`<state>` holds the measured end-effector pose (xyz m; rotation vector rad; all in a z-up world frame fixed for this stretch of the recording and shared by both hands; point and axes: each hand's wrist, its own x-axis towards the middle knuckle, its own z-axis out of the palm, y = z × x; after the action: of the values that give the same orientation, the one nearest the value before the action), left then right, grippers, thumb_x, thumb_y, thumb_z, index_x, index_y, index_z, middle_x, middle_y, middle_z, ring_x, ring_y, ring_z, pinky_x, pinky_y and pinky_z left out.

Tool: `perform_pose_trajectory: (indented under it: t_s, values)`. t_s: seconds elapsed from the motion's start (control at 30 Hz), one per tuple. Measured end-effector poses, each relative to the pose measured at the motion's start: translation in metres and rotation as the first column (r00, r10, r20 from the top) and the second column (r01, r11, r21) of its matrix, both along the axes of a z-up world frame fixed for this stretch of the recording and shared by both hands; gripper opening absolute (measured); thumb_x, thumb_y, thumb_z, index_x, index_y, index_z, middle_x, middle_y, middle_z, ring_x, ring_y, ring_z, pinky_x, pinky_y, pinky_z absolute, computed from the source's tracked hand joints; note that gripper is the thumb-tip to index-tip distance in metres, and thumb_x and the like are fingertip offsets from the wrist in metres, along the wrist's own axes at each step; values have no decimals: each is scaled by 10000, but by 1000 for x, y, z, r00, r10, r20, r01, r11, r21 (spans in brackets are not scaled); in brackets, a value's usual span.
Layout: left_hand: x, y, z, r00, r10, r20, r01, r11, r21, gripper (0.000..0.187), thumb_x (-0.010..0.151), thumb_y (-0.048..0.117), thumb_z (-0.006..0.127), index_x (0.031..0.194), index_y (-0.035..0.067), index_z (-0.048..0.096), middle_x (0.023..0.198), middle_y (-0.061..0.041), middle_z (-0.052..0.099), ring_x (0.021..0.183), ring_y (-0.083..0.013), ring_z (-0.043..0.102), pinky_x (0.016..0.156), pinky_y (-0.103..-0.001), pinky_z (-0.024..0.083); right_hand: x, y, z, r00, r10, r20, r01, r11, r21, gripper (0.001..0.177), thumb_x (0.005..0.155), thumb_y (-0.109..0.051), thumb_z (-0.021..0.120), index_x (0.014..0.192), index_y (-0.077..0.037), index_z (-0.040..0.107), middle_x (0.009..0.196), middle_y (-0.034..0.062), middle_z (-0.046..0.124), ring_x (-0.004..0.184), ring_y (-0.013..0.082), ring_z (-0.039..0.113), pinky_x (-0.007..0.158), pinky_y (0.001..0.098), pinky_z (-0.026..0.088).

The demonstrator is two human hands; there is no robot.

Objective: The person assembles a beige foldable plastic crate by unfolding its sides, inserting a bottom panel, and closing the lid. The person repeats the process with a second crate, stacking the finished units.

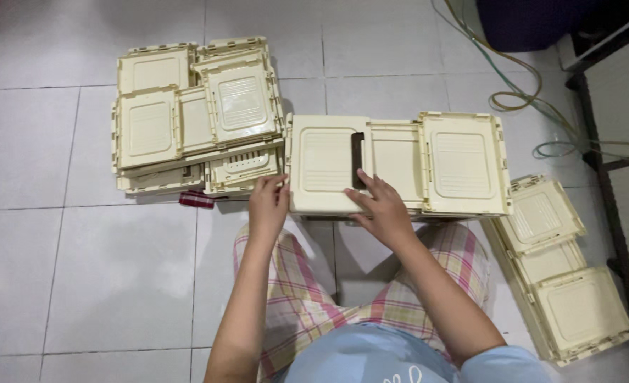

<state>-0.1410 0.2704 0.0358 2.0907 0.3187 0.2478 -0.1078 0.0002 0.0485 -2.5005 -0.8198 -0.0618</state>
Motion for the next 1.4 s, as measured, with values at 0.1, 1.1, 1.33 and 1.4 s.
perform_pose_trajectory:
  t_s: [0.1, 1.1, 1.33, 1.4]
  values:
    - [-13, 2, -9, 998, -30, -47, 30, 1000, 7, 216, 987, 142, 681, 1166, 55, 765, 1088, -98, 724, 853, -204, 729, 780, -314, 592, 0, -4, -3, 999, -11, 40, 8, 997, 77, 516, 794, -207, 822, 1287, -188, 671, 1494, 56, 578, 1199, 310, 655, 976, 431, 531]
    - [16, -72, 58, 771, -439, 462, 316, 892, 322, 790, 858, -132, 549, 1600, 61, 357, 1584, -149, 494, 1491, -385, 482, 1238, -474, 463, -28, 1, -17, 909, -101, -404, 365, 661, 656, 456, 1061, -116, 513, 1513, -71, 472, 1614, 137, 457, 1271, 254, 651, 1020, 363, 557]
    - [10, -108, 13, 756, -643, 122, 470, 663, 582, 631, 877, 16, 576, 1497, 27, 465, 1564, -175, 475, 1460, -472, 404, 1206, -542, 355, -30, -29, -31, 913, -188, -362, 395, 628, 671, 425, 1081, -113, 502, 1499, -38, 486, 1596, 142, 477, 1295, 252, 619, 1038, 359, 546]
    - [9, -119, 0, 783, -622, 31, 474, 628, 617, 587, 887, 56, 581, 1466, 17, 489, 1567, -190, 465, 1448, -489, 411, 1197, -544, 355, -33, -33, -32, 910, -198, -364, 403, 625, 669, 426, 1079, -114, 516, 1496, -36, 489, 1593, 141, 480, 1306, 253, 611, 1042, 352, 542]
